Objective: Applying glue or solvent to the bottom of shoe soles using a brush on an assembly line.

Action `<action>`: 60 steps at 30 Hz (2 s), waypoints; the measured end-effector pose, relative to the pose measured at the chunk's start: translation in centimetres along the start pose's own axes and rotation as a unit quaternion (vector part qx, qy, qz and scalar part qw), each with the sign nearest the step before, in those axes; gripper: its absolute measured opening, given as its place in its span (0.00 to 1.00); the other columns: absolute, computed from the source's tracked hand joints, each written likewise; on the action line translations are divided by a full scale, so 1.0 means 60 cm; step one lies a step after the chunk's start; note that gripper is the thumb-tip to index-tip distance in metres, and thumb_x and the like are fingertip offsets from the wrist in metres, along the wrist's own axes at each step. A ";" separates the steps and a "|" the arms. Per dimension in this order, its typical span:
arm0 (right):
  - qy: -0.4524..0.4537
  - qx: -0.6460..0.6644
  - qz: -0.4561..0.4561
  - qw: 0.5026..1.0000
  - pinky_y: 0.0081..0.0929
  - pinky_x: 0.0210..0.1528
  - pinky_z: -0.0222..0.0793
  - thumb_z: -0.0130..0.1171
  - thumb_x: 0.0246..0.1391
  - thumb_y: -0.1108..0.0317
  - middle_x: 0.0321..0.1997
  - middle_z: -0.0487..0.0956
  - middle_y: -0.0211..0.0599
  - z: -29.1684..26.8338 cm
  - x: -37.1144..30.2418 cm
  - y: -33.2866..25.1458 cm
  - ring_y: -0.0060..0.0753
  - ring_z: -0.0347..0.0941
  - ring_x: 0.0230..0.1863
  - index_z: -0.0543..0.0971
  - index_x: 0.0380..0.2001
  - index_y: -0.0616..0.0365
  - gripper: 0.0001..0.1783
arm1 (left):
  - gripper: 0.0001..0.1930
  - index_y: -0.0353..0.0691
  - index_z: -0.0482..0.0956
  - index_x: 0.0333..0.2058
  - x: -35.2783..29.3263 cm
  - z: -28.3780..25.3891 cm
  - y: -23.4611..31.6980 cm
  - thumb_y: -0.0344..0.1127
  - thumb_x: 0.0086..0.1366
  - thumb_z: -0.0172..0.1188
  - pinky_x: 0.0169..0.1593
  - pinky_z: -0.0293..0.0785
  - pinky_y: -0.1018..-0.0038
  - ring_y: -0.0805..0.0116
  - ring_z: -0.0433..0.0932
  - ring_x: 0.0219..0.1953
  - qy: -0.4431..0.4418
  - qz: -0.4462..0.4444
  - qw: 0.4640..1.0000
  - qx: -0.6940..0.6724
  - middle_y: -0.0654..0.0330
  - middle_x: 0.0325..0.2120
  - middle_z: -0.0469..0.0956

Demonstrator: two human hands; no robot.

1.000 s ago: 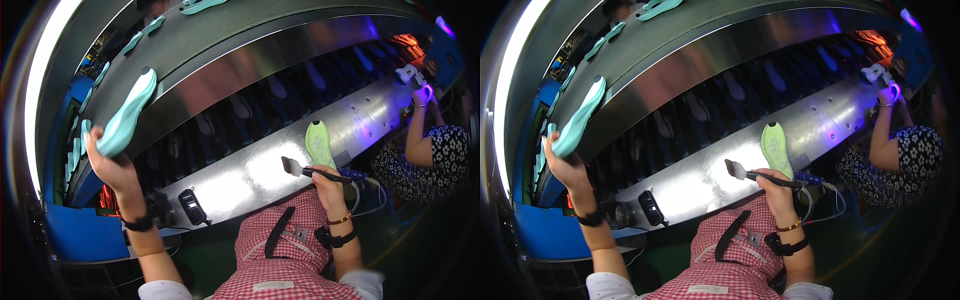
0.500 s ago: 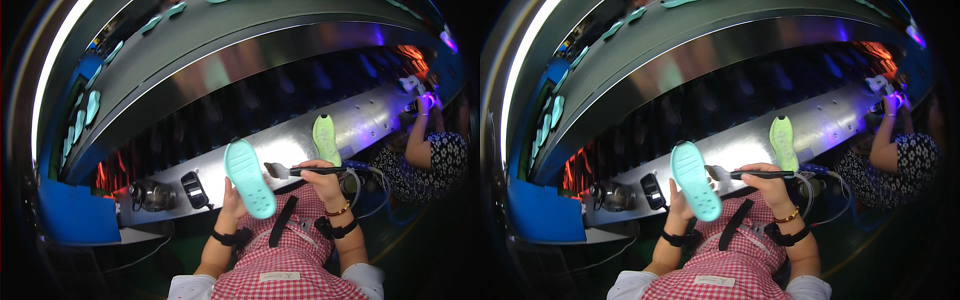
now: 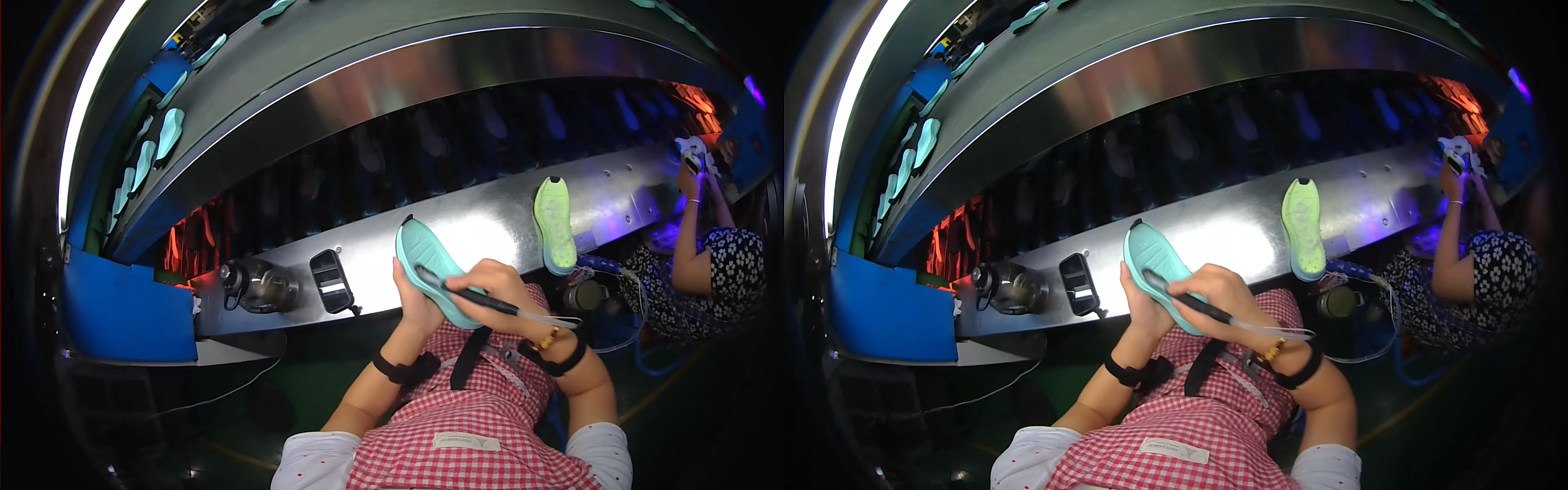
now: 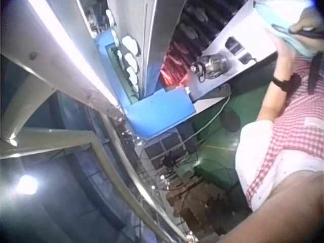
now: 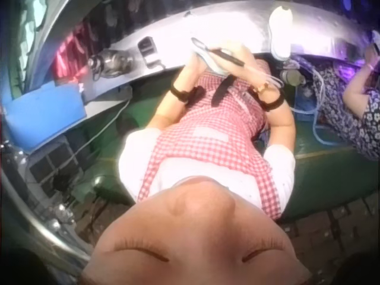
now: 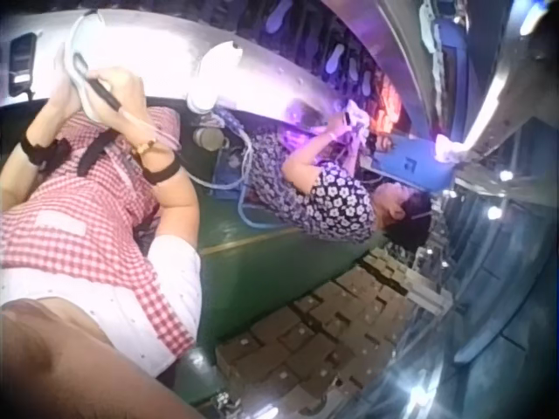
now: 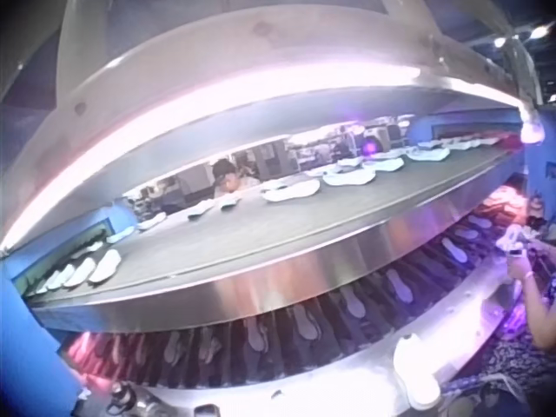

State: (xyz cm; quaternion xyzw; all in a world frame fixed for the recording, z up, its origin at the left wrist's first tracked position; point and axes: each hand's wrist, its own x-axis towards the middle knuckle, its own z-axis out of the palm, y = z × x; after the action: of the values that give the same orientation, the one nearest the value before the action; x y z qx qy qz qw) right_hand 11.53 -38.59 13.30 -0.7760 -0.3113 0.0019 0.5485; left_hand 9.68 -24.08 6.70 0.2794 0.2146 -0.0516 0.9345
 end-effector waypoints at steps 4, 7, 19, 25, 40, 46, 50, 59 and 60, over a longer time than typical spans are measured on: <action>-0.188 0.053 0.081 0.977 0.28 0.32 0.66 0.61 0.36 0.70 0.23 0.77 0.40 -0.053 -0.028 -0.017 0.35 0.72 0.27 0.80 0.28 0.60 0.10 | 0.37 0.41 0.68 0.46 -0.006 -0.023 0.029 0.66 0.59 0.24 0.44 0.71 0.62 0.57 0.73 0.40 -0.066 -0.056 0.996 -0.011 0.54 0.38 0.73; -0.087 0.139 0.122 0.979 0.20 0.31 0.68 0.63 0.38 0.73 0.25 0.77 0.38 -0.063 -0.025 -0.024 0.26 0.73 0.27 0.80 0.32 0.60 0.12 | 0.39 0.40 0.65 0.49 -0.032 -0.002 0.024 0.68 0.58 0.23 0.45 0.70 0.61 0.57 0.72 0.41 -0.098 -0.107 0.989 -0.034 0.51 0.42 0.71; 0.013 0.195 0.204 0.959 0.22 0.36 0.70 0.63 0.39 0.76 0.27 0.78 0.37 -0.058 -0.016 -0.045 0.26 0.75 0.31 0.80 0.32 0.59 0.12 | 0.39 0.38 0.67 0.47 -0.050 0.051 0.037 0.66 0.59 0.22 0.42 0.72 0.63 0.55 0.74 0.36 -0.132 -0.085 0.986 -0.055 0.49 0.37 0.73; -0.085 0.247 0.035 0.965 0.22 0.36 0.70 0.63 0.37 0.78 0.31 0.79 0.40 -0.062 -0.035 -0.053 0.29 0.75 0.32 0.79 0.33 0.61 0.13 | 0.41 0.38 0.69 0.42 -0.043 0.058 0.057 0.70 0.56 0.21 0.35 0.71 0.64 0.58 0.73 0.29 -0.101 0.042 0.994 0.003 0.51 0.30 0.73; -0.105 0.235 0.064 0.964 0.21 0.41 0.69 0.61 0.40 0.80 0.35 0.78 0.41 -0.066 -0.038 -0.032 0.28 0.74 0.37 0.78 0.34 0.64 0.13 | 0.45 0.37 0.65 0.47 -0.030 0.066 0.102 0.73 0.54 0.21 0.39 0.71 0.63 0.59 0.73 0.33 -0.213 0.129 0.968 0.033 0.49 0.34 0.72; 0.043 0.476 0.201 0.855 0.23 0.46 0.69 0.56 0.45 0.80 0.38 0.77 0.43 -0.048 -0.045 -0.023 0.31 0.74 0.41 0.76 0.34 0.67 0.09 | 0.42 0.37 0.61 0.53 -0.044 0.092 0.085 0.70 0.56 0.28 0.45 0.70 0.60 0.53 0.73 0.41 -0.135 0.089 0.986 -0.042 0.45 0.43 0.69; 0.069 0.504 0.244 0.826 0.23 0.45 0.70 0.57 0.45 0.80 0.39 0.78 0.42 -0.038 -0.040 -0.047 0.30 0.75 0.40 0.77 0.34 0.66 0.10 | 0.35 0.37 0.59 0.55 -0.051 0.059 0.055 0.62 0.61 0.32 0.47 0.70 0.59 0.53 0.72 0.44 -0.179 -0.045 0.980 -0.078 0.46 0.46 0.68; -0.133 0.175 0.062 0.974 0.24 0.41 0.72 0.62 0.38 0.80 0.35 0.79 0.45 -0.091 -0.014 -0.072 0.33 0.76 0.39 0.78 0.32 0.65 0.12 | 0.25 0.31 0.60 0.53 -0.038 0.065 0.100 0.42 0.62 0.45 0.47 0.72 0.68 0.61 0.74 0.43 -0.244 -0.193 0.942 0.124 0.49 0.44 0.71; -0.192 0.158 0.025 0.968 0.26 0.44 0.71 0.63 0.37 0.80 0.34 0.79 0.45 -0.091 -0.011 -0.071 0.37 0.76 0.39 0.79 0.31 0.65 0.12 | 0.25 0.31 0.60 0.53 -0.036 0.061 0.103 0.42 0.62 0.45 0.47 0.72 0.68 0.61 0.74 0.43 -0.244 -0.192 0.942 0.124 0.49 0.44 0.71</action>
State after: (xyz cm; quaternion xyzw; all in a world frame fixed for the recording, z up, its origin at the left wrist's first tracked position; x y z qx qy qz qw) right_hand 10.83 -42.67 18.85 -0.6724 -0.3867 0.2138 0.5939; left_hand 10.45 -20.97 13.46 0.3250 0.0214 -0.3230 0.8886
